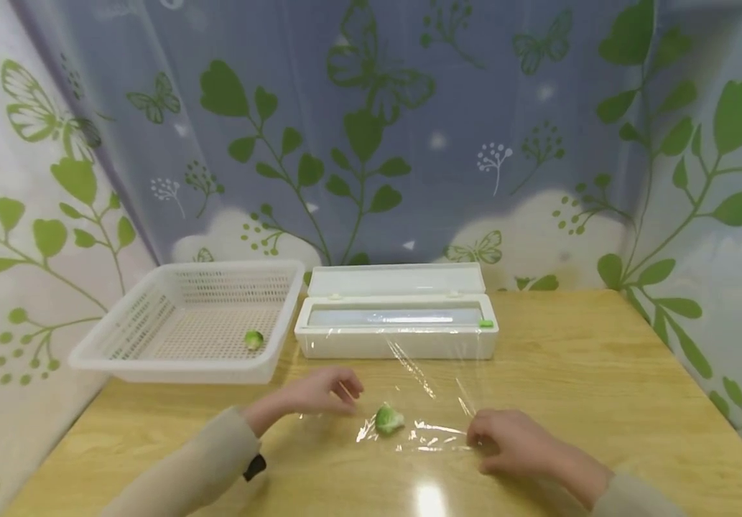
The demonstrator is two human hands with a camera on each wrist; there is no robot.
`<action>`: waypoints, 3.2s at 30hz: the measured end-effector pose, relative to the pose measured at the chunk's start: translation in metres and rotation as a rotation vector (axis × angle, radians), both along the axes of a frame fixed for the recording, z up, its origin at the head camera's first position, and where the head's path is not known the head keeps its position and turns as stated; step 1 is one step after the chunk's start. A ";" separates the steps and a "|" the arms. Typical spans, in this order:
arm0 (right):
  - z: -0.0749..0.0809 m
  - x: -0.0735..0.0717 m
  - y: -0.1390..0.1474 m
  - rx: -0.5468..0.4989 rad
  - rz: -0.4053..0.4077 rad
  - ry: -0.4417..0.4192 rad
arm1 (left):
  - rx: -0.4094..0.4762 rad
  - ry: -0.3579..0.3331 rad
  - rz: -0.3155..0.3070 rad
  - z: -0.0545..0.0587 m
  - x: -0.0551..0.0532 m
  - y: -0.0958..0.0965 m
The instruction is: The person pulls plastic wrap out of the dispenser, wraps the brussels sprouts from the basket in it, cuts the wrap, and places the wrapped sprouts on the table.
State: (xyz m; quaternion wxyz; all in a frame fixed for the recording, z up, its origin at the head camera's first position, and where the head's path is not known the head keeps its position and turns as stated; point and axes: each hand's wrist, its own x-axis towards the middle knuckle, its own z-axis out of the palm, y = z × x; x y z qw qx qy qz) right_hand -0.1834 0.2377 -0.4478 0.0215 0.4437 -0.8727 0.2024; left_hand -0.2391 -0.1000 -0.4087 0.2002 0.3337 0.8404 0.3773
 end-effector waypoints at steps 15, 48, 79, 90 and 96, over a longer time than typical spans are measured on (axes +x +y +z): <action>0.006 0.002 0.002 -0.027 0.038 0.055 | -0.052 -0.006 -0.093 -0.004 0.016 -0.046; 0.008 -0.004 -0.005 -0.117 0.104 0.263 | -0.175 0.104 -0.139 -0.023 0.022 -0.056; 0.030 -0.015 -0.004 -0.263 -0.154 -0.078 | -0.288 0.272 -0.172 -0.023 0.022 -0.048; 0.038 -0.021 0.000 -0.244 -0.182 -0.163 | -0.165 0.249 -0.038 -0.017 0.014 -0.054; 0.034 -0.028 0.001 -0.233 -0.224 -0.158 | -0.112 0.311 -0.022 -0.011 0.006 -0.054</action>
